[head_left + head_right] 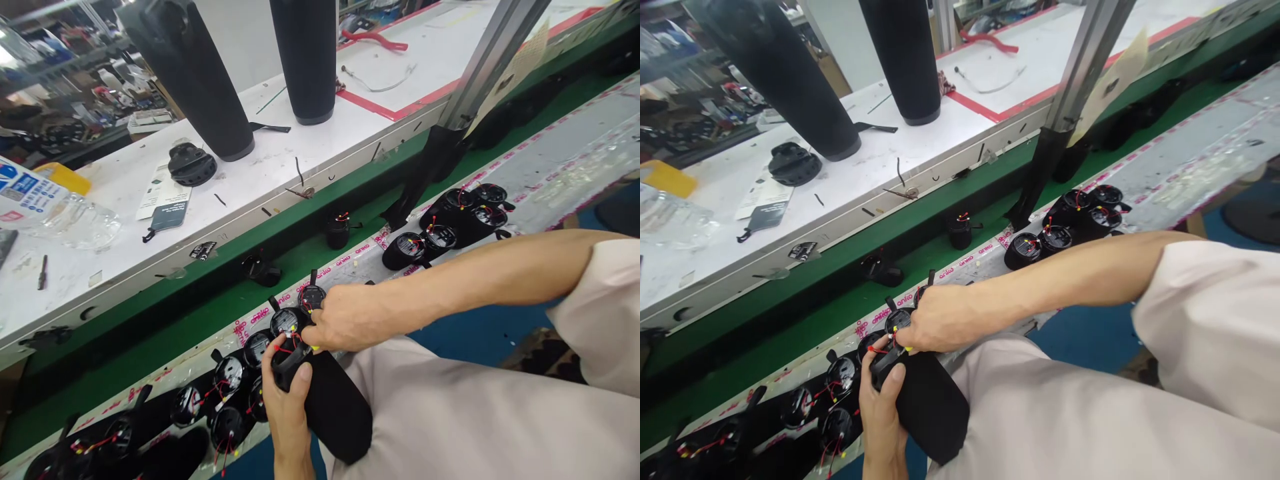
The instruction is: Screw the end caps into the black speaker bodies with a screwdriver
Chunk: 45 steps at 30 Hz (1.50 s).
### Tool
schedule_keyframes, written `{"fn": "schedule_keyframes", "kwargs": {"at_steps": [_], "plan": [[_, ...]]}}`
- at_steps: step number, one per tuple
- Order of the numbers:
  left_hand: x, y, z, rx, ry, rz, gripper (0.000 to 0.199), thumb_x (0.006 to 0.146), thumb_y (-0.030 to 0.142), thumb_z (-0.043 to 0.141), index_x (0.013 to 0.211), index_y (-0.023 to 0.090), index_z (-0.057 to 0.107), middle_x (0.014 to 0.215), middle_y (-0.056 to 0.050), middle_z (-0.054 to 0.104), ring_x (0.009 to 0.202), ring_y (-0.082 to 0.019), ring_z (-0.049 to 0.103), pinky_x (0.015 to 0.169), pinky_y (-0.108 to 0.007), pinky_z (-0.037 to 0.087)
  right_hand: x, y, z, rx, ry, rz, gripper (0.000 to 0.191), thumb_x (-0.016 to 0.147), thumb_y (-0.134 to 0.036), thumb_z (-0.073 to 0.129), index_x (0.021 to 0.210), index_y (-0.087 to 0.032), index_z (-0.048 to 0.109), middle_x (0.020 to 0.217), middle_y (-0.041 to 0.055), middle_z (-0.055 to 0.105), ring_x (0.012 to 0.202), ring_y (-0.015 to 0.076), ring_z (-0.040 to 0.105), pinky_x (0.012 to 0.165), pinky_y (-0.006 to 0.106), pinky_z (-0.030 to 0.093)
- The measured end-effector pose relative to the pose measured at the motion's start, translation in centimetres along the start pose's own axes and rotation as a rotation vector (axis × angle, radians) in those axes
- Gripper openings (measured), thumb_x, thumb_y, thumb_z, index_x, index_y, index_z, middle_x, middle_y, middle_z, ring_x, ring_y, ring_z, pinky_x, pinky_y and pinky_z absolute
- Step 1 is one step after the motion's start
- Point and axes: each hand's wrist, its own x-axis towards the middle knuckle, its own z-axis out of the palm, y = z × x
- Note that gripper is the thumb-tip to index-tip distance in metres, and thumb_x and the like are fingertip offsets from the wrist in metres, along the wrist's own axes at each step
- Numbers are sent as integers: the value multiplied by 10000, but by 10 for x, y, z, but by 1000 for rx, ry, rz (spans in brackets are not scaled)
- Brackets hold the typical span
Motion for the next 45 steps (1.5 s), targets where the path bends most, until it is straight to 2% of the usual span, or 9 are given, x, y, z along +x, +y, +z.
{"fn": "schedule_keyframes", "kwargs": {"at_steps": [6,9,11,15,19,24,30,38,45], "plan": [[-1,6,7,-216,-10,-106,846,642,559,986,1375,254,694,1081,-68,841,905,-262,819,816,-332,655,1,4,25,259,274,74,345,1212,-452,470,1145,-175,664,937,58,769,804,204,697,584,334,294],[-2,6,8,-299,3,-144,809,655,564,983,1354,264,707,1054,-50,849,898,-240,822,791,-279,645,-3,7,27,476,454,136,326,1211,-450,475,1162,-183,656,992,54,784,827,195,698,639,315,352],[0,4,7,-347,14,-163,773,698,614,948,1358,284,717,1082,-47,852,950,-253,821,826,-294,652,-6,8,28,573,494,201,305,1207,-432,488,1174,-178,653,981,51,779,789,190,678,663,310,370],[5,-1,5,-400,46,-203,743,763,745,822,1330,271,744,1080,-70,853,1009,-274,812,880,-349,665,-11,6,32,674,411,270,275,1188,-425,544,1164,-180,668,922,34,762,731,182,646,667,306,361],[1,0,5,-369,24,-181,742,777,656,859,1396,272,716,1130,-77,852,1001,-267,813,866,-345,656,-12,2,36,695,333,283,235,1181,-395,565,1169,-185,671,933,33,763,768,188,673,675,305,365],[-4,3,4,-249,-1,-111,951,637,515,1015,1483,268,659,1260,-102,818,1208,-349,774,1000,-405,632,-8,0,21,425,186,233,262,1182,-408,563,1100,-180,664,900,40,741,736,196,653,601,332,277],[-4,4,1,84,23,51,838,723,597,952,1442,265,677,1341,-111,773,1248,-367,736,1059,-463,592,-4,1,-4,109,20,95,265,1187,-393,542,1097,-170,654,918,51,723,732,193,638,567,359,201],[-10,12,6,173,45,94,712,763,617,893,1355,270,700,1304,-77,769,1203,-329,691,1080,-445,470,-3,3,-3,36,-16,41,246,1184,-381,538,1095,-179,647,891,40,712,648,174,578,546,357,178],[-14,20,10,219,62,96,647,760,553,883,1318,272,716,1292,-79,775,1209,-338,689,1082,-458,479,-5,8,-4,-25,27,-12,260,1194,-366,501,1103,-185,665,858,53,709,629,174,559,538,361,191]]}}
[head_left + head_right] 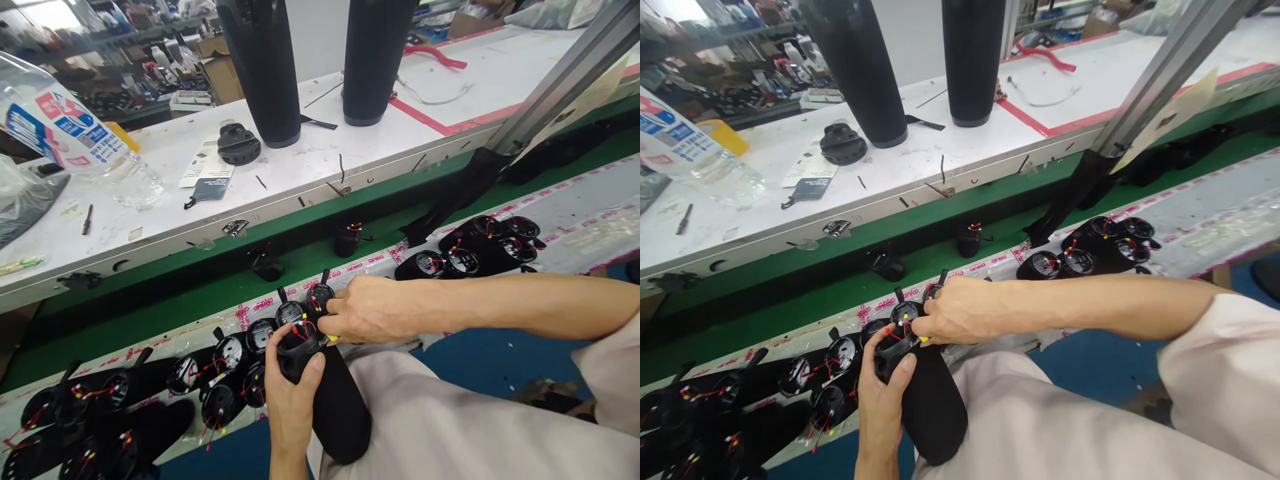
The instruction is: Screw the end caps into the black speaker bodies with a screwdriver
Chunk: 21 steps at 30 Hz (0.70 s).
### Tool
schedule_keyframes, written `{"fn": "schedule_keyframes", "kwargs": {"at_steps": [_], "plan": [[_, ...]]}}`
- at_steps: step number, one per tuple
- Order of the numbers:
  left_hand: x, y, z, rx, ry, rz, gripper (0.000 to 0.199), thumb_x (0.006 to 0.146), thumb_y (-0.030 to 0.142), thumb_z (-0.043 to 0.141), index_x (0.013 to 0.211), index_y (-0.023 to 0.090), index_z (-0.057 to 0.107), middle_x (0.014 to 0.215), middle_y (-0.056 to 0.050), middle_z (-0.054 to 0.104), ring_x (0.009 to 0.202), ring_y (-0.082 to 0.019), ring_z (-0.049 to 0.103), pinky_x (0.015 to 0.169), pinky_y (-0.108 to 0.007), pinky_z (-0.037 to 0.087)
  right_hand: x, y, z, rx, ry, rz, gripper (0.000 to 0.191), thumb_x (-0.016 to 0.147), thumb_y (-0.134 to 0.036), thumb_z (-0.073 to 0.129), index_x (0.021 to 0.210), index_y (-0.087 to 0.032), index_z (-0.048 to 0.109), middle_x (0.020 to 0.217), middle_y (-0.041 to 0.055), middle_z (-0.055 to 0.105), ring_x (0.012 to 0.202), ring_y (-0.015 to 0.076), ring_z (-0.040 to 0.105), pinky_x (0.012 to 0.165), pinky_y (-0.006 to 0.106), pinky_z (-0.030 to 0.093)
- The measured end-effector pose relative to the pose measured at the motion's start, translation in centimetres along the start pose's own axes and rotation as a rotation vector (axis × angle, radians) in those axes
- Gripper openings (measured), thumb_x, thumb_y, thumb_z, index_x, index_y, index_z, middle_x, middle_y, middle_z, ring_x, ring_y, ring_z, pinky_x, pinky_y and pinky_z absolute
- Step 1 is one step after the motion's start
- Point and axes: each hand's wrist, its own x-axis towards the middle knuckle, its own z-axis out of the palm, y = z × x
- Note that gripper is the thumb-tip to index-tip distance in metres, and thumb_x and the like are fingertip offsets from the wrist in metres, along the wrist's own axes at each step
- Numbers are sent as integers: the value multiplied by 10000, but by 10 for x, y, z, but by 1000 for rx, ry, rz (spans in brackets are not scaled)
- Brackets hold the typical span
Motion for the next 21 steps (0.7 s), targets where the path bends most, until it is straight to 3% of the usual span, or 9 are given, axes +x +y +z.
{"fn": "schedule_keyframes", "kwargs": {"at_steps": [8,16,21], "plan": [[-5,4,6,36,-7,-19,627,780,523,862,1325,259,697,1320,-106,757,1262,-358,684,1142,-519,476,1,1,4,25,-81,10,279,1203,-390,480,1125,-186,654,829,54,742,557,169,520,515,357,171],[-1,-8,2,86,20,22,627,787,550,892,1314,264,711,1294,-104,761,1249,-364,693,1127,-551,494,3,1,-1,33,-64,-38,215,1190,-312,497,1159,-170,656,767,24,706,572,177,555,530,357,227],[2,-13,2,-3,21,-9,657,760,579,928,1297,255,734,1318,-100,752,1307,-373,656,1207,-552,414,4,3,-2,32,-21,-60,189,1175,-266,522,1175,-158,678,762,21,705,588,189,578,525,371,225]]}}
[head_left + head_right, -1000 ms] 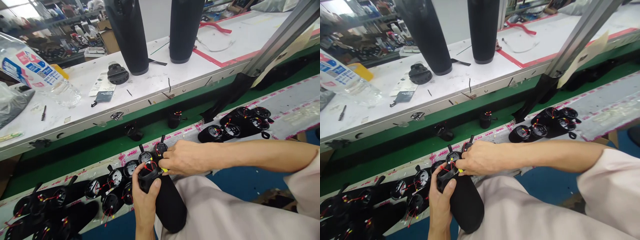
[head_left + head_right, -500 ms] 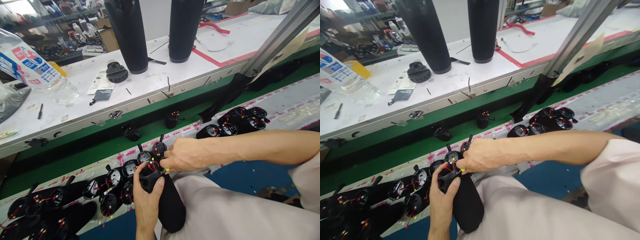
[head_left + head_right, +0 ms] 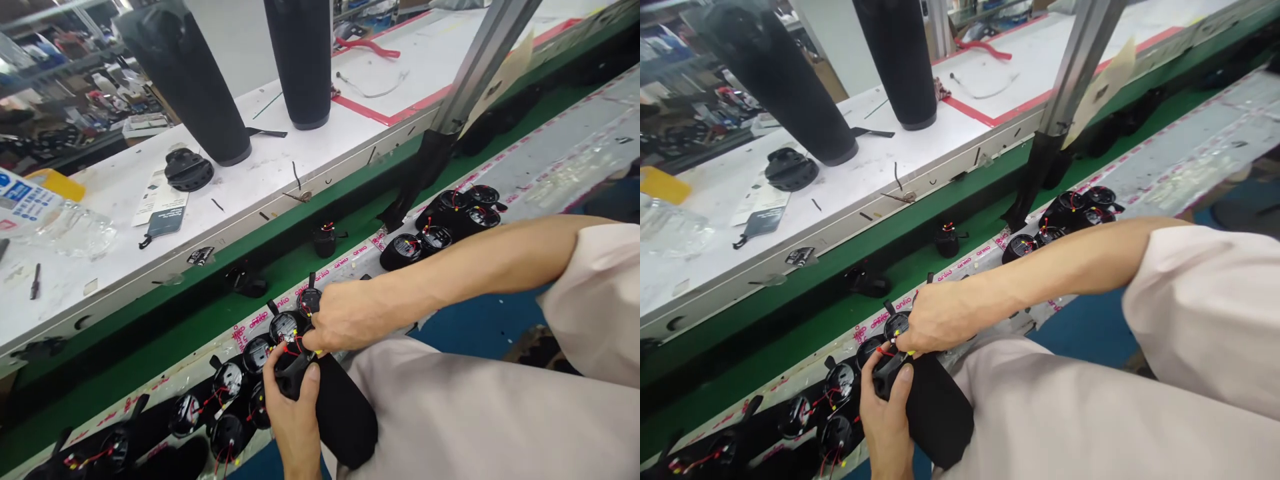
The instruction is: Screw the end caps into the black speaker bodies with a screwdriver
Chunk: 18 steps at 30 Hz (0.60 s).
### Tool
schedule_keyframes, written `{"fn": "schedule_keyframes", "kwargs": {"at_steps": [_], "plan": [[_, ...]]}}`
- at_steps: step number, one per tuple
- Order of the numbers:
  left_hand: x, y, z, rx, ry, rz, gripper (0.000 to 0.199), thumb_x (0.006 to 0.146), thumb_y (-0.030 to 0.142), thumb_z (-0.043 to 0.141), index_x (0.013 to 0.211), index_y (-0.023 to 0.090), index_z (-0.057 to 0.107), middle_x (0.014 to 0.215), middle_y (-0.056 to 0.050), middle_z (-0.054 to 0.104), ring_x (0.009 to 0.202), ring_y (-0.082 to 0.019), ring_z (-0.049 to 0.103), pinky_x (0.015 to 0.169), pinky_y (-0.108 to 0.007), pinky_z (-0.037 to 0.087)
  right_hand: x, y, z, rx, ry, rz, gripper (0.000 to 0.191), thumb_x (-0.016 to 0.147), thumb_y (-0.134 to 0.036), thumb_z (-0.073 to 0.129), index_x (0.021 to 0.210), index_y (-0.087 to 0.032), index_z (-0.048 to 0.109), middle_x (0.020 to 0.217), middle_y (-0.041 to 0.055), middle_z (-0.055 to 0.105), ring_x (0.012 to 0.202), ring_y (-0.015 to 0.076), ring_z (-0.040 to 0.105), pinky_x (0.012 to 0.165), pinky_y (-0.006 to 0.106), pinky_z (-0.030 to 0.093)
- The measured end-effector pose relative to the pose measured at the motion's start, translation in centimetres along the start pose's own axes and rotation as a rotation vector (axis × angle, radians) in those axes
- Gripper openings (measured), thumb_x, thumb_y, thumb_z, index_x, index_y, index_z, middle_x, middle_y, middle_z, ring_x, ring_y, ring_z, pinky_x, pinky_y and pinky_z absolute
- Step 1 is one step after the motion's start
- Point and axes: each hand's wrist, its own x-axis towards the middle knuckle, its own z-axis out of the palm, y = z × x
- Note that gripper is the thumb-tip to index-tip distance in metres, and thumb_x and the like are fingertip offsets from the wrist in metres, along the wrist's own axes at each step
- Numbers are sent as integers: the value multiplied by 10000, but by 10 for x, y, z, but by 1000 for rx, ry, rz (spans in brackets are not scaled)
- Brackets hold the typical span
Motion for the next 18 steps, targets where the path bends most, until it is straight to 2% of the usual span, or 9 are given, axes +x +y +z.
{"fn": "schedule_keyframes", "kwargs": {"at_steps": [2,4,7,10,12,15,18], "plan": [[2,-3,-1,-52,-7,-41,691,742,604,933,1304,257,731,1303,-101,760,1291,-377,675,1175,-534,466,1,2,3,56,24,12,209,1179,-318,544,1175,-162,683,787,26,723,602,189,584,517,365,221],[4,-5,-1,-135,-18,-98,746,735,620,930,1353,269,705,1273,-98,778,1217,-363,728,1056,-485,570,2,4,8,194,91,46,267,1188,-402,545,1170,-172,678,846,31,747,642,180,599,524,342,239],[5,-3,2,-276,-32,-186,801,732,630,926,1408,287,668,1152,-72,818,1030,-311,792,859,-389,638,-1,8,15,447,298,133,320,1197,-469,515,1139,-189,659,870,22,741,680,168,596,565,304,280],[6,-1,5,-391,-32,-234,728,817,715,807,1395,292,680,1094,-51,834,1019,-272,800,863,-342,639,-8,12,25,665,455,211,308,1191,-465,517,1126,-197,653,815,-5,685,666,160,568,613,281,329],[8,0,5,-432,-25,-249,731,828,753,764,1387,289,694,1089,-52,840,1049,-269,800,895,-338,640,-15,13,32,744,466,289,310,1180,-471,524,1124,-198,661,772,-20,640,653,161,552,632,276,351],[12,5,2,-427,-24,-281,822,747,636,911,1453,293,668,1018,-39,853,929,-250,815,793,-299,647,-26,10,46,762,447,406,328,1171,-487,523,1128,-202,680,785,-9,644,673,173,569,649,285,365],[19,19,2,-404,-40,-295,931,652,517,1014,1486,309,658,983,-22,862,798,-222,810,672,-244,630,-41,4,59,859,541,443,350,1168,-506,495,1132,-203,666,825,0,682,702,168,610,677,281,413]]}}
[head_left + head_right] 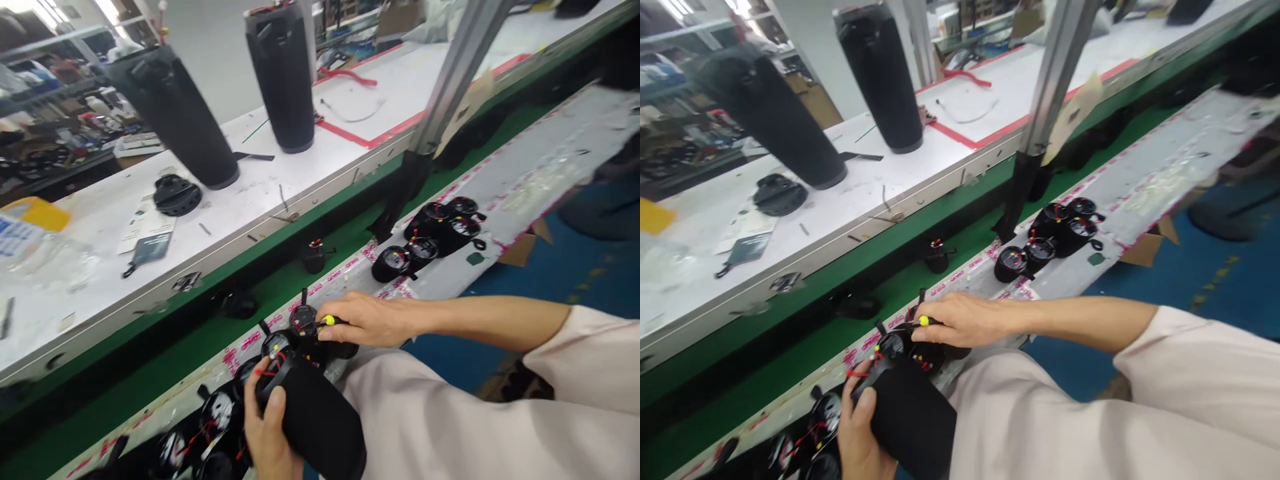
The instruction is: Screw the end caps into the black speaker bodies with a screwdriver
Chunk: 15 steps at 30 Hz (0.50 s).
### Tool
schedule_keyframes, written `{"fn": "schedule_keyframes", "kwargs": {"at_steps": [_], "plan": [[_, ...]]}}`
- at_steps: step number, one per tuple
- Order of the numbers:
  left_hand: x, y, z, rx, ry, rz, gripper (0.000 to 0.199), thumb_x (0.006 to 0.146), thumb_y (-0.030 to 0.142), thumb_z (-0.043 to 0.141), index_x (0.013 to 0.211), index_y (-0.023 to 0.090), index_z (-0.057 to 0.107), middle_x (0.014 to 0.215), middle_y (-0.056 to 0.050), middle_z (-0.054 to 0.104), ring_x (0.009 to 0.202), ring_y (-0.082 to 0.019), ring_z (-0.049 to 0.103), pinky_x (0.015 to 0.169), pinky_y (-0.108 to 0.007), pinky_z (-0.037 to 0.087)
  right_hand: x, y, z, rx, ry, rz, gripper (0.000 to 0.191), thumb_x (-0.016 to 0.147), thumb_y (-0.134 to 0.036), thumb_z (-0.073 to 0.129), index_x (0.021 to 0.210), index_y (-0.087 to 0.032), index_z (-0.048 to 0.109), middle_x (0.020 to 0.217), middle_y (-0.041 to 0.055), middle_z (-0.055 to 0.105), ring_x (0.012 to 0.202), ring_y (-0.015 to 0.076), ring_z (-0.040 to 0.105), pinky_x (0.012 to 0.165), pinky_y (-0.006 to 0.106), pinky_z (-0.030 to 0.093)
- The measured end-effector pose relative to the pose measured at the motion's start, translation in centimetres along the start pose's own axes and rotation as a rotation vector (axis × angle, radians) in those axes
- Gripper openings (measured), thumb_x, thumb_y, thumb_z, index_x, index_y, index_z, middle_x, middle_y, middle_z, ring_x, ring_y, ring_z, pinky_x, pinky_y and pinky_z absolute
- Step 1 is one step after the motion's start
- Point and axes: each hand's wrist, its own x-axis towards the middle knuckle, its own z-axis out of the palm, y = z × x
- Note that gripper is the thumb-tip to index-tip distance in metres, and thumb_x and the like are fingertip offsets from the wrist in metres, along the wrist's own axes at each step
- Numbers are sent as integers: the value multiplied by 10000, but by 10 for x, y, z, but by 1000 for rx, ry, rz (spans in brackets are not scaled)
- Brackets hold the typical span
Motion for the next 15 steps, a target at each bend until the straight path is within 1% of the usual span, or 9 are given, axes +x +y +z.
{"fn": "schedule_keyframes", "kwargs": {"at_steps": [2,4,6,7,9,10,12,13,15], "plan": [[6,11,13,21,-57,19,980,575,553,1033,1461,318,686,1027,-25,858,790,-239,802,661,-274,647,-15,7,-4,66,161,23,377,1149,-545,494,1096,-206,649,794,-13,675,685,157,605,684,277,436],[13,17,36,60,-172,71,994,553,563,1031,1459,331,696,1104,-40,841,891,-273,803,737,-318,661,-32,14,-11,65,396,90,398,1119,-589,521,1057,-213,635,761,-24,665,669,152,594,676,278,448],[21,16,66,163,-292,195,965,579,529,1026,1460,323,691,1194,-59,814,1045,-301,787,887,-367,648,-51,21,-20,41,603,173,410,1108,-611,525,1043,-218,620,735,-27,659,653,153,589,662,282,458],[25,12,84,258,-338,302,926,606,507,1016,1448,305,688,1257,-71,792,1112,-313,773,959,-395,630,-61,24,-24,36,677,214,412,1111,-614,516,1041,-220,612,729,-26,661,648,155,592,659,285,467],[31,1,119,530,-461,520,815,676,460,980,1408,271,675,1365,-103,740,1207,-334,743,1056,-454,595,-80,28,-29,37,773,274,416,1124,-616,490,1038,-223,597,716,-25,661,628,158,593,645,291,478],[34,-7,135,644,-491,634,778,733,458,936,1426,259,643,1394,-117,711,1244,-342,723,1099,-489,576,-89,30,-30,41,812,292,419,1125,-620,487,1029,-225,591,706,-26,657,613,159,587,634,293,480],[42,-23,161,726,-519,725,765,710,370,935,1401,245,632,1419,-129,659,1349,-365,664,1185,-517,521,-104,34,-28,43,865,317,425,1125,-626,484,1008,-230,585,688,-28,649,591,161,576,619,297,482],[47,-31,170,773,-521,754,756,709,319,925,1399,239,628,1422,-136,636,1367,-376,652,1180,-526,525,-111,36,-26,38,881,330,426,1126,-626,483,997,-232,585,679,-28,644,583,162,572,613,299,481],[59,-47,180,891,-506,772,739,752,226,884,1438,224,609,1437,-158,592,1335,-403,672,1122,-567,559,-121,42,-20,22,893,378,428,1125,-628,481,985,-238,585,665,-29,636,580,168,577,612,301,488]]}}
